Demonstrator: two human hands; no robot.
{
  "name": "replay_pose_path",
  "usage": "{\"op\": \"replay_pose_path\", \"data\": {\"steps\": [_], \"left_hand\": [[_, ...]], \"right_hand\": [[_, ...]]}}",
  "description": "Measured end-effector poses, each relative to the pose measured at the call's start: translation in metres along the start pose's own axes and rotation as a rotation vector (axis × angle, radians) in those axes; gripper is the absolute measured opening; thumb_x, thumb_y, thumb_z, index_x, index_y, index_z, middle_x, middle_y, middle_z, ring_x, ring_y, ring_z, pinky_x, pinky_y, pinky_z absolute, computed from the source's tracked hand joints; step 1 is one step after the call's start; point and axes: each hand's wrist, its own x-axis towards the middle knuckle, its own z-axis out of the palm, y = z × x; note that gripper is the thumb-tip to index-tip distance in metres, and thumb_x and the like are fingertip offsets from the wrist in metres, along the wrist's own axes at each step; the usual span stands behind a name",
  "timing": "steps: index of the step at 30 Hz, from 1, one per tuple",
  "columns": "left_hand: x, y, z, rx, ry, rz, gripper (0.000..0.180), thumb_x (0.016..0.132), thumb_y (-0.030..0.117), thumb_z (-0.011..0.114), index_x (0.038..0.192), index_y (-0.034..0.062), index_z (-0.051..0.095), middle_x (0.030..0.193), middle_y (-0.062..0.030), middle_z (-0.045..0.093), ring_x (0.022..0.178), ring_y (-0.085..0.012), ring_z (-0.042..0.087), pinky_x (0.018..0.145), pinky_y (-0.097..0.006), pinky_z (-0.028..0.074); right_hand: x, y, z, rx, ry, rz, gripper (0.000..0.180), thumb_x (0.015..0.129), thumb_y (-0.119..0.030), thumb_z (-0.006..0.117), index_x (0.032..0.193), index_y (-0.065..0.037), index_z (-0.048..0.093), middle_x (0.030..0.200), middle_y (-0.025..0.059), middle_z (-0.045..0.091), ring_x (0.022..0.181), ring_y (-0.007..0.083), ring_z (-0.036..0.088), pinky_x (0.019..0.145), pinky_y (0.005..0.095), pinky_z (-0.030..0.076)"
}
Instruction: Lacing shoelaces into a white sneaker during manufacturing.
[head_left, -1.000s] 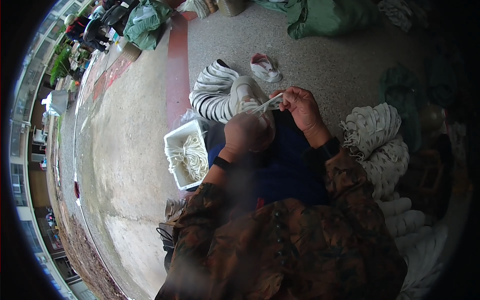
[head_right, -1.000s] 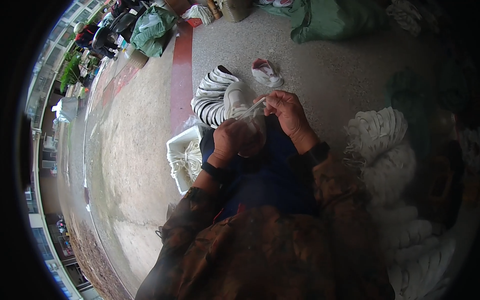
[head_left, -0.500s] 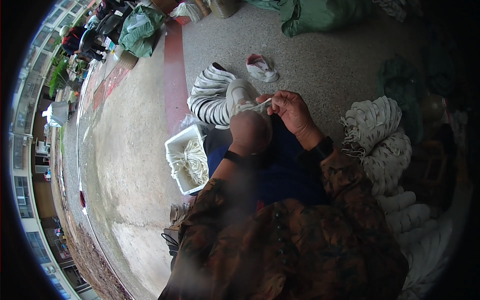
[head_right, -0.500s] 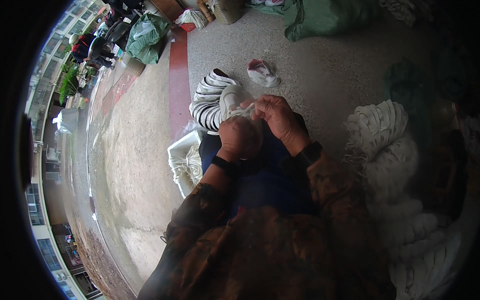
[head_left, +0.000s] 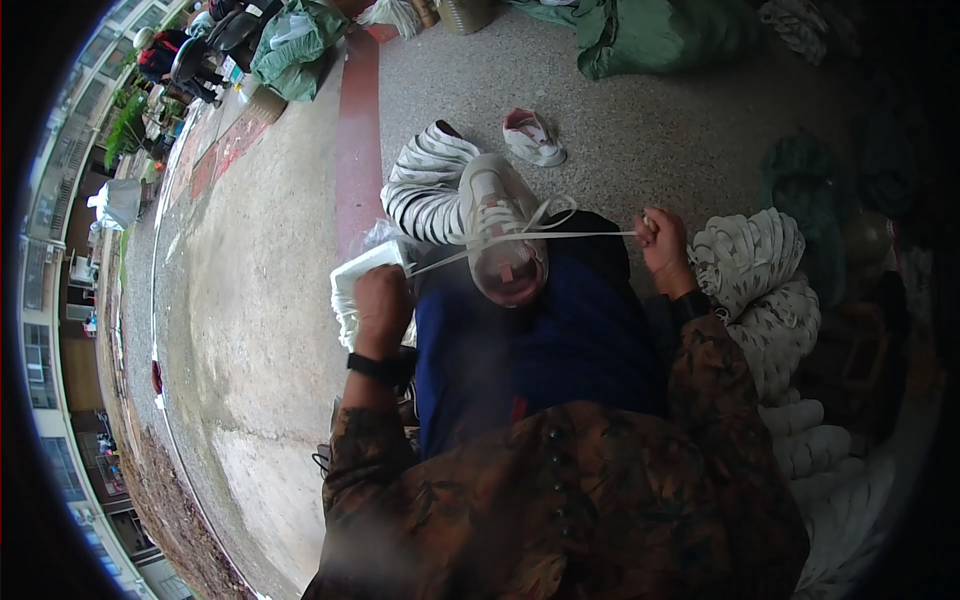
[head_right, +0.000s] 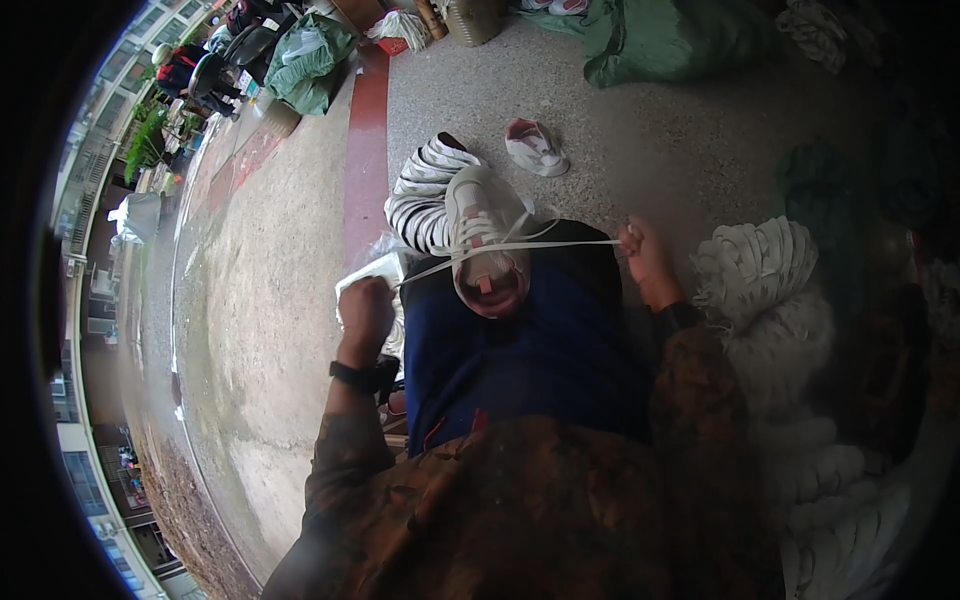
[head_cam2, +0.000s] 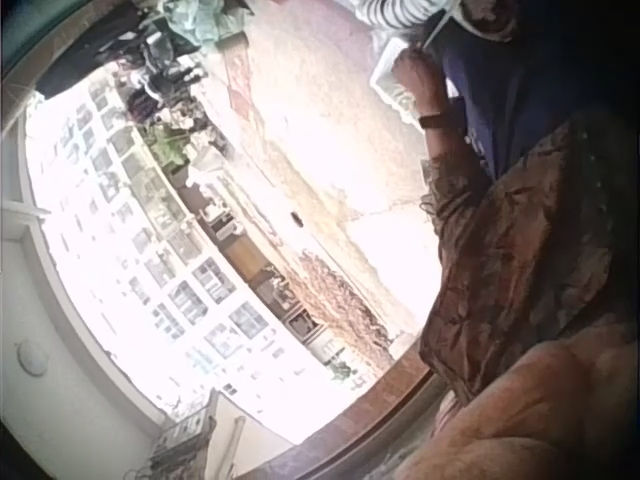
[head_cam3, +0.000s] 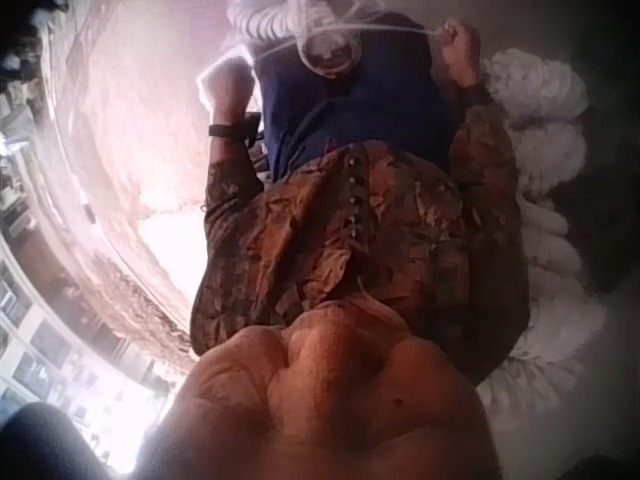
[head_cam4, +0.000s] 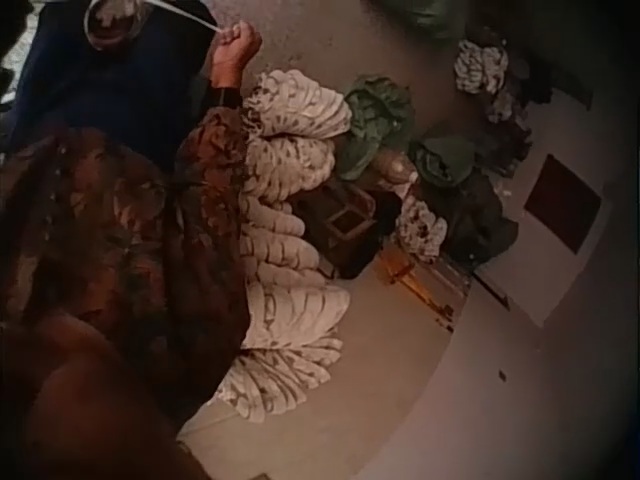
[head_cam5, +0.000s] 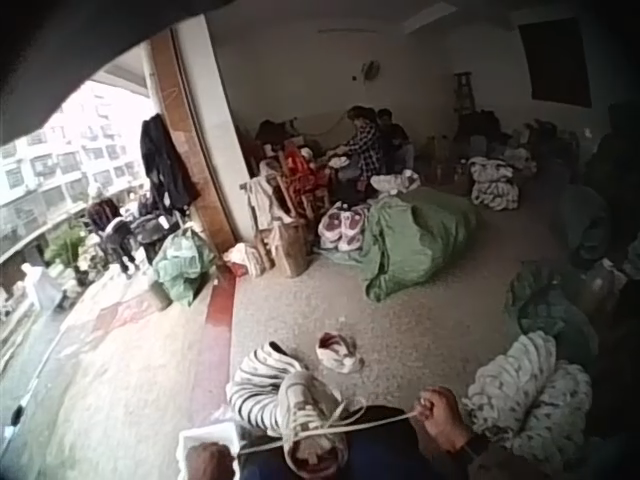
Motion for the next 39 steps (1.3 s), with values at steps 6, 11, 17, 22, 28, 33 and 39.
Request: {"op": "replay_pose_path", "data": {"steps": [6,11,17,22,28,33,39], "left_hand": [[-0.092,-0.095,0.028,0.091,-0.207,-0.575,0.016,0.077,0.021,0.066,0.074,0.0055,0.068,0.080,-0.0169,0.067,0.076,-0.0347,0.065,0.067,-0.045,0.051],[-0.099,-0.084,0.051,0.064,-0.295,-0.677,0.017,0.079,0.022,0.065,0.084,0.0071,0.070,0.085,-0.0160,0.068,0.081,-0.0337,0.066,0.071,-0.043,0.052],[-0.077,-0.063,0.058,-0.127,0.027,-0.303,0.023,0.071,0.007,0.065,0.094,0.0038,0.065,0.100,-0.0168,0.062,0.095,-0.0351,0.059,0.082,-0.040,0.049],[-0.015,0.029,0.032,-0.515,0.169,0.031,0.047,0.074,0.011,0.066,0.118,0.0028,0.054,0.114,-0.0175,0.058,0.105,-0.0352,0.056,0.091,-0.041,0.046],[0.007,0.053,0.037,-0.591,-0.007,0.250,0.025,0.079,0.014,0.060,0.103,0.0060,0.059,0.098,-0.0119,0.062,0.092,-0.0295,0.061,0.075,-0.037,0.051],[-0.008,0.015,0.030,-0.611,0.016,0.169,0.033,0.076,0.010,0.070,0.108,0.0067,0.062,0.100,-0.0109,0.063,0.087,-0.0277,0.064,0.075,-0.035,0.051],[-0.008,0.036,0.033,-0.391,0.204,0.354,0.045,0.072,0.007,0.069,0.116,0.0071,0.057,0.098,-0.0107,0.064,0.088,-0.0294,0.064,0.080,-0.039,0.051]], "right_hand": [[0.012,-0.007,-0.061,-0.026,0.202,-0.040,0.037,0.083,-0.013,0.056,0.055,-0.015,0.031,0.051,-0.0027,0.028,0.045,0.0093,0.029,0.044,0.0267,0.024],[0.006,-0.013,-0.053,-0.305,-0.077,-0.014,0.028,0.082,-0.012,0.058,0.061,-0.012,0.041,0.054,-0.0022,0.035,0.048,0.0086,0.037,0.045,0.0254,0.030],[-0.021,-0.022,-0.024,-1.353,-0.412,-0.341,0.009,0.076,-0.013,0.064,0.081,-0.006,0.059,0.068,0.0096,0.058,0.061,0.0218,0.057,0.061,0.0368,0.046],[-0.018,-0.029,-0.021,-1.725,-0.459,-0.583,0.008,0.074,-0.014,0.065,0.077,-0.008,0.061,0.070,0.0145,0.060,0.071,0.0388,0.058,0.064,0.0444,0.045],[-0.008,-0.046,-0.021,-1.934,-0.407,-0.812,0.005,0.076,-0.010,0.060,0.072,-0.007,0.059,0.071,0.0158,0.060,0.071,0.0377,0.058,0.067,0.0469,0.044],[-0.001,-0.060,-0.028,-1.937,-0.381,-0.964,0.008,0.071,-0.005,0.063,0.069,-0.006,0.056,0.067,0.0130,0.055,0.069,0.0339,0.055,0.068,0.0427,0.042],[0.000,-0.074,-0.010,-1.954,-0.261,-1.032,0.010,0.070,-0.006,0.066,0.070,-0.006,0.055,0.069,0.0137,0.054,0.068,0.0341,0.055,0.066,0.0430,0.042]]}}
